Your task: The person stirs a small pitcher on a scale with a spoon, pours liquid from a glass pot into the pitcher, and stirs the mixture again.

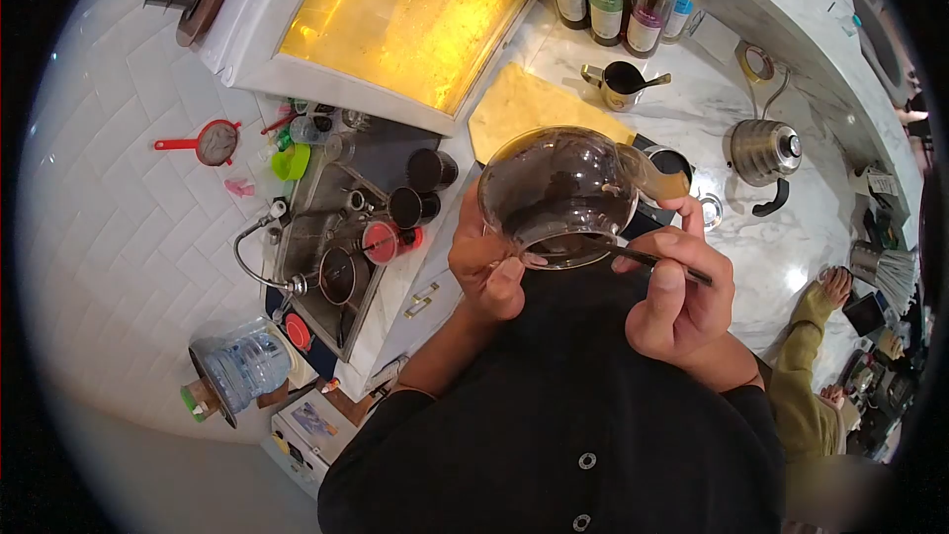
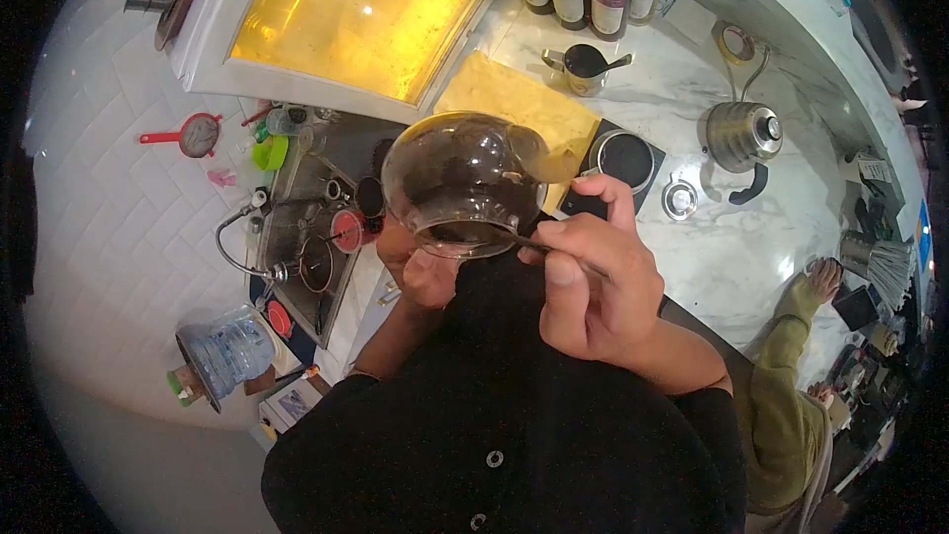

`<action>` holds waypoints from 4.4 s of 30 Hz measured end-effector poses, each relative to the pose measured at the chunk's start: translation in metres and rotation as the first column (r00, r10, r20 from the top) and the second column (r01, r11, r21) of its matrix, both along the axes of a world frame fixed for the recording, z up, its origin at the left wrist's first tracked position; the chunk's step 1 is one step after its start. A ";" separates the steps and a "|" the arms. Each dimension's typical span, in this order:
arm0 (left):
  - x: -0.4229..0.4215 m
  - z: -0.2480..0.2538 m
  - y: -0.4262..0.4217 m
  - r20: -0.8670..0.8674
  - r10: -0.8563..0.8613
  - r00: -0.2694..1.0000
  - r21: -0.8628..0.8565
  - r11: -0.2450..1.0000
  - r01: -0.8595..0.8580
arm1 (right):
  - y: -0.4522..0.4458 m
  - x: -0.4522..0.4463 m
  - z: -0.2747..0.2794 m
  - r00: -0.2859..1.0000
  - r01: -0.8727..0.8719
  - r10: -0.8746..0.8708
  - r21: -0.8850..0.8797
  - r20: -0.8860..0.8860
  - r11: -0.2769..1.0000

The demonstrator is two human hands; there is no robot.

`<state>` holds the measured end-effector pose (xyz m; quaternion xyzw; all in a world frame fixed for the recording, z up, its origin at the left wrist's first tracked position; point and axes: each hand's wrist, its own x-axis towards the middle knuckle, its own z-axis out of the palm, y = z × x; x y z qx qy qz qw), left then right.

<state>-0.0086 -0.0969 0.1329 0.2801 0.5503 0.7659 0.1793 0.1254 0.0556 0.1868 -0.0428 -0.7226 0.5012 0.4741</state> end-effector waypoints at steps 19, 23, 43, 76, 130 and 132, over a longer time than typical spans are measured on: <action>0.001 -0.005 0.044 -0.145 -0.050 0.988 -0.154 0.988 0.028 | 0.016 -0.007 -0.024 0.977 0.206 -0.201 -0.533 0.068 0.821; -0.001 -0.016 0.048 -0.094 -0.103 0.990 -0.222 0.972 0.080 | 0.029 -0.004 -0.023 0.967 0.228 -0.253 -0.562 0.035 0.795; 0.000 -0.040 0.074 0.034 -0.086 0.996 -0.281 0.955 0.092 | 0.076 0.054 -0.102 0.805 0.359 -0.518 0.459 0.290 0.813; 0.005 -0.007 0.023 0.073 0.019 0.997 0.152 0.988 -0.030 | 0.030 0.020 0.017 0.998 0.010 -0.031 0.344 0.054 0.939; -0.010 -0.025 0.054 -0.185 -0.248 0.951 -0.140 0.964 0.225 | 0.026 0.014 -0.037 0.971 0.238 -0.202 -0.404 0.130 0.883; -0.007 -0.025 0.057 -0.167 -0.250 0.954 -0.157 0.962 0.225 | 0.028 0.015 -0.038 0.963 0.268 -0.233 -0.438 0.134 0.858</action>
